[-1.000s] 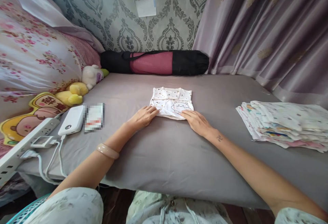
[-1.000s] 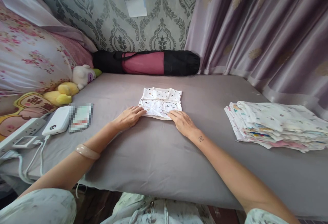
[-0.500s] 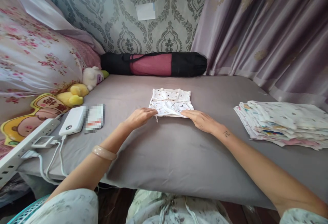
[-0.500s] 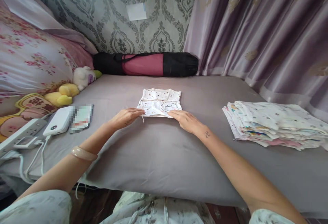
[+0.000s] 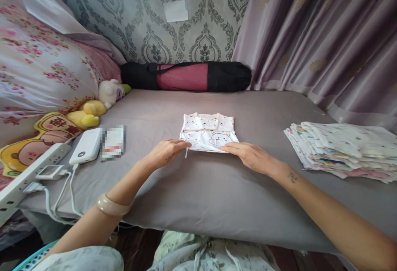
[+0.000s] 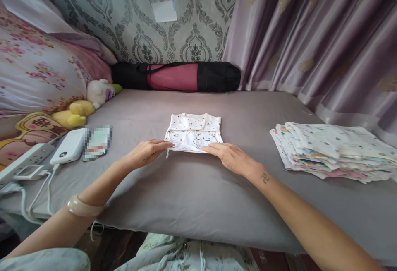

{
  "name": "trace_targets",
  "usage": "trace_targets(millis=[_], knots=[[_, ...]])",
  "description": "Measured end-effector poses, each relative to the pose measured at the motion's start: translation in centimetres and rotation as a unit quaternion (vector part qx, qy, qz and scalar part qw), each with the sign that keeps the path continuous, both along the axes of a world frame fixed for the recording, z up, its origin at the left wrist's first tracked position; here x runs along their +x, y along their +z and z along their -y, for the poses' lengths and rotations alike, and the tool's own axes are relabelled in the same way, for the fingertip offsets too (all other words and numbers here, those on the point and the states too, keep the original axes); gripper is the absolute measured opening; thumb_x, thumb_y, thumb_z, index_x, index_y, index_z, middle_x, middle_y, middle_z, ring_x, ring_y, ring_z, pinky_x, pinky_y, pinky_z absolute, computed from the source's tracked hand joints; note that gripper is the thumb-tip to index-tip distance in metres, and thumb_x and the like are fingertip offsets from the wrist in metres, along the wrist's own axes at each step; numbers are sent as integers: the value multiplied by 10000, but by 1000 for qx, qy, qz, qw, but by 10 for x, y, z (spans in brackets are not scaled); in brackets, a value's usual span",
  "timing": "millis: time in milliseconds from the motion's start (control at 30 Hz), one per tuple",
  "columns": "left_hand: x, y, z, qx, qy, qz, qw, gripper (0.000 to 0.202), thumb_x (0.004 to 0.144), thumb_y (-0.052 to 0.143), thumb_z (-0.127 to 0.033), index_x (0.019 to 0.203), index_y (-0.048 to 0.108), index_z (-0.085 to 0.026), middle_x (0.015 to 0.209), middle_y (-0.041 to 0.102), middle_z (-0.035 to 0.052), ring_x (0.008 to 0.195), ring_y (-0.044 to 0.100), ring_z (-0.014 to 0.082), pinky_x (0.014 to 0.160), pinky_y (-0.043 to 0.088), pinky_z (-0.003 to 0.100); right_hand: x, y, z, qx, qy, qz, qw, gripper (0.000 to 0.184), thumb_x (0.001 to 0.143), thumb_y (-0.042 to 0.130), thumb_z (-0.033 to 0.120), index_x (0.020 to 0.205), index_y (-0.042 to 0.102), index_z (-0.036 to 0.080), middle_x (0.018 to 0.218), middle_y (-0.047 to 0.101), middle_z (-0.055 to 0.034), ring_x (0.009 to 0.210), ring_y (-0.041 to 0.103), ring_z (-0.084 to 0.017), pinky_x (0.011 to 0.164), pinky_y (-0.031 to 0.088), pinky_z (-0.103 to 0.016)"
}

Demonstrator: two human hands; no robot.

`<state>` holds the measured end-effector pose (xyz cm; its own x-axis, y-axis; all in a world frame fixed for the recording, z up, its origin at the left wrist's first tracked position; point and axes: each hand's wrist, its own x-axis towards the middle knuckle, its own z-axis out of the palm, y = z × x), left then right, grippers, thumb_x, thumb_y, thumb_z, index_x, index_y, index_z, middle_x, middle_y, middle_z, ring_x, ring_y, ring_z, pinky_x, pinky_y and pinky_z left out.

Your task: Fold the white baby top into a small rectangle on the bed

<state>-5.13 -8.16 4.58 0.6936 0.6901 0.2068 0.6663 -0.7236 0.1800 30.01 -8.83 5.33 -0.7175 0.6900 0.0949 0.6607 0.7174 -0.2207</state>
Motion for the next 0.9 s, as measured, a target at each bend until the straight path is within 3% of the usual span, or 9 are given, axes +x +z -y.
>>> trace_targets(millis=[367, 533, 733, 900], knots=[[36, -5, -46, 64, 227, 109, 966, 376, 959, 330, -190, 1228, 587, -245, 1071, 653, 66, 888, 650, 189, 687, 482, 256, -21, 20, -42, 71, -122, -13, 990, 701, 815, 327, -39, 1393, 520, 309, 1342, 602, -6, 1083, 638, -204, 845, 530, -306], [46, -6, -78, 40, 259, 99, 960, 390, 953, 330, -189, 1245, 577, -270, 1123, 636, 57, 945, 636, 196, 726, 479, 257, -21, 16, -72, 72, -148, -7, 986, 643, 844, 396, 25, 1411, 495, 312, 1342, 598, -15, 1076, 629, -215, 826, 495, -290], [55, -1, -112, -4, 288, 53, 956, 379, 950, 343, -166, 1218, 591, -268, 1127, 631, 69, 997, 625, 209, 757, 475, 268, -27, 11, -111, 40, -184, 28, 982, 606, 887, 355, 69, 1408, 492, 348, 1302, 613, -35, 1087, 614, -232, 843, 453, -305], [61, -9, -137, -22, 304, 26, 952, 357, 946, 347, -165, 1192, 589, -259, 1141, 630, 79, 1027, 623, 226, 747, 475, 286, -34, 4, -133, 14, -225, 65, 972, 557, 903, 343, 106, 1382, 517, 331, 1220, 632, -72, 1090, 600, -239, 883, 426, -335]])
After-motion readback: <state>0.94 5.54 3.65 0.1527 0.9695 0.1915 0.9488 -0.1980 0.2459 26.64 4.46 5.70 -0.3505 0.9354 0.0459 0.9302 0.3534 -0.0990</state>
